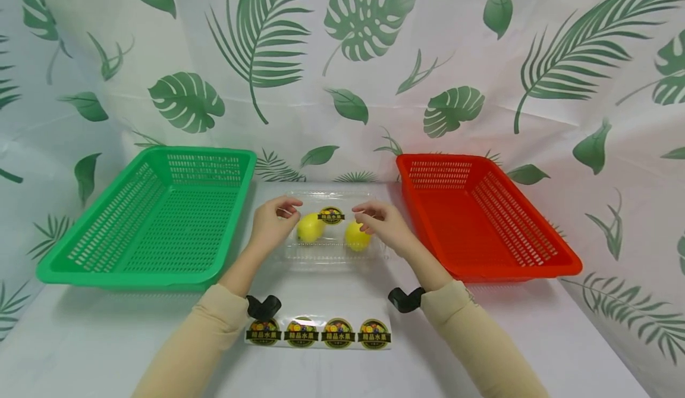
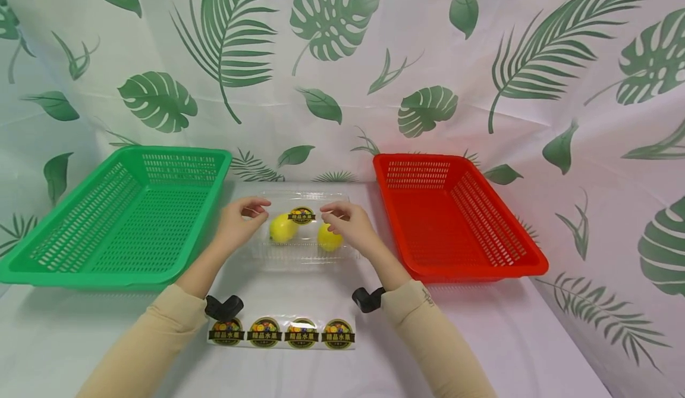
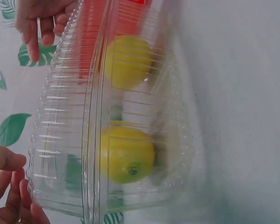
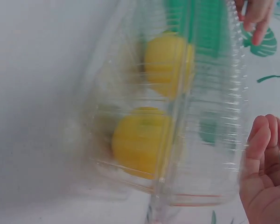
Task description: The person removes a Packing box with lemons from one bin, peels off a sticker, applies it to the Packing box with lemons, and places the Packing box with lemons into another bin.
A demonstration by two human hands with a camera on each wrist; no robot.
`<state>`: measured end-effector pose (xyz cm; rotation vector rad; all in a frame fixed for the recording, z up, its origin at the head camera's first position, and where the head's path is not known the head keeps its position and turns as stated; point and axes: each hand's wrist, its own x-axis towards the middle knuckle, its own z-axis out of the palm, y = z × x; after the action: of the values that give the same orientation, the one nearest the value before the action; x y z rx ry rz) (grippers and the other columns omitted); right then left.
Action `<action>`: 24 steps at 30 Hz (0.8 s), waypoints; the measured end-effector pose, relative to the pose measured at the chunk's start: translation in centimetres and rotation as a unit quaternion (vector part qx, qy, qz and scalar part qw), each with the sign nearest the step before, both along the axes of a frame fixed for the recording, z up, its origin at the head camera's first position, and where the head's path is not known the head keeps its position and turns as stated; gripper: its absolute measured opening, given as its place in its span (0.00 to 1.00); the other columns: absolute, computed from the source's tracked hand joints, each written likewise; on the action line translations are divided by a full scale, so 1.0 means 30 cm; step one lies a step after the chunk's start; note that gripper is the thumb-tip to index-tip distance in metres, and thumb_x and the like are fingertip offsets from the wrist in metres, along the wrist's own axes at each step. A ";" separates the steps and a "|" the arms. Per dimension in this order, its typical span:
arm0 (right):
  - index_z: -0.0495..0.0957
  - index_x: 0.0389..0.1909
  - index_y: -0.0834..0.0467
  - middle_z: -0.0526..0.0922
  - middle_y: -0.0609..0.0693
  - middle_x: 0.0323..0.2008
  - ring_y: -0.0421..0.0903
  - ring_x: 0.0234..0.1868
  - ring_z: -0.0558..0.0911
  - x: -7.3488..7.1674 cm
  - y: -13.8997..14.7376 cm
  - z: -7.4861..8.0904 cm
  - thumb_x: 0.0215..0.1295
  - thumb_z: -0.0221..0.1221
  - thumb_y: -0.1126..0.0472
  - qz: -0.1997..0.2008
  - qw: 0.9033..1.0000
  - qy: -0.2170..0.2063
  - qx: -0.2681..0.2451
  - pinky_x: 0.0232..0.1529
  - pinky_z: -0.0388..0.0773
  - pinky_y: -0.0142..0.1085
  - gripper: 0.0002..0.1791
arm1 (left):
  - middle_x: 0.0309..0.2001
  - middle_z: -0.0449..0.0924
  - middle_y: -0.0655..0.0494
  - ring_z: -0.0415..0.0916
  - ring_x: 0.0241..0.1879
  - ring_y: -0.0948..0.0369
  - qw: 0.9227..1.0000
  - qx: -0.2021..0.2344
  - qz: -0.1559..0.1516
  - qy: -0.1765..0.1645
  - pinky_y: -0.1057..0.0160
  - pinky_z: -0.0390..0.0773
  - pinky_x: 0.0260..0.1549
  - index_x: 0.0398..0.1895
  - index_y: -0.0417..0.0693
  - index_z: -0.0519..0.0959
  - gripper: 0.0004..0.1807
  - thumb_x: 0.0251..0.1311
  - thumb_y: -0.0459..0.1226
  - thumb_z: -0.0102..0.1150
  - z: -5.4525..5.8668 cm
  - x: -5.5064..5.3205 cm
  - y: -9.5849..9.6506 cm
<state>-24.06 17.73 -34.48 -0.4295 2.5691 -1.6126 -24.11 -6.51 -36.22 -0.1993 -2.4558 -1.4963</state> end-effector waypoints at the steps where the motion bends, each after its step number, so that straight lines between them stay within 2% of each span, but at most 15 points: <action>1: 0.75 0.49 0.65 0.78 0.63 0.41 0.57 0.37 0.77 0.008 0.004 0.005 0.65 0.52 0.61 -0.003 1.000 0.000 -0.001 0.39 0.78 0.37 0.15 | 0.32 0.79 0.47 0.76 0.33 0.53 1.000 0.003 0.005 0.001 0.62 0.76 0.31 0.40 0.40 0.81 0.11 0.51 0.29 0.58 -0.002 0.003 -0.003; 4: 0.75 0.51 0.63 0.79 0.62 0.41 0.54 0.37 0.78 0.032 0.015 0.023 0.65 0.52 0.61 -0.017 1.000 -0.002 -0.001 0.38 0.79 0.36 0.16 | 0.34 0.79 0.46 0.75 0.34 0.52 1.000 0.009 0.019 0.002 0.61 0.75 0.34 0.40 0.41 0.81 0.12 0.51 0.29 0.59 -0.012 0.008 -0.013; 8: 0.74 0.52 0.62 0.79 0.61 0.41 0.55 0.37 0.78 0.061 0.039 0.046 0.65 0.52 0.60 -0.023 1.000 0.007 0.003 0.37 0.79 0.34 0.16 | 0.41 0.78 0.43 0.74 0.39 0.49 1.000 0.025 0.015 0.000 0.58 0.73 0.41 0.43 0.39 0.79 0.13 0.52 0.29 0.58 -0.026 0.015 -0.024; 13: 0.74 0.52 0.62 0.79 0.59 0.39 0.58 0.38 0.78 0.086 0.077 0.054 0.65 0.53 0.59 -0.021 1.000 0.021 -0.002 0.36 0.78 0.32 0.17 | 0.49 0.74 0.40 0.70 0.47 0.46 0.999 0.036 0.019 -0.011 0.54 0.69 0.49 0.49 0.38 0.76 0.17 0.53 0.29 0.58 -0.041 0.020 -0.034; 16: 0.73 0.52 0.62 0.79 0.59 0.39 0.55 0.38 0.78 0.102 0.101 0.056 0.65 0.53 0.57 -0.024 0.999 0.028 0.001 0.37 0.78 0.32 0.18 | 0.53 0.70 0.40 0.67 0.51 0.45 0.999 0.030 0.021 -0.022 0.53 0.68 0.52 0.53 0.39 0.74 0.21 0.53 0.31 0.59 -0.048 0.019 -0.039; 20: 0.72 0.54 0.62 0.78 0.59 0.41 0.50 0.37 0.78 0.129 0.134 0.062 0.65 0.53 0.57 -0.035 0.999 0.036 0.010 0.37 0.77 0.31 0.19 | 0.59 0.63 0.39 0.62 0.57 0.45 0.998 0.029 0.003 -0.049 0.52 0.65 0.56 0.59 0.39 0.68 0.27 0.55 0.32 0.59 -0.054 0.020 -0.043; 24: 0.72 0.55 0.62 0.78 0.60 0.43 0.49 0.37 0.78 0.151 0.169 0.065 0.66 0.53 0.57 -0.042 0.999 0.033 0.010 0.38 0.78 0.31 0.19 | 0.63 0.55 0.37 0.56 0.62 0.44 0.995 0.040 -0.021 -0.086 0.51 0.63 0.58 0.64 0.39 0.60 0.31 0.57 0.34 0.57 -0.060 0.024 -0.044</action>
<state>-19.53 22.81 -32.53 -0.3838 2.6833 -1.6243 -23.39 -7.83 -38.02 -0.1128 -2.5296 -1.6928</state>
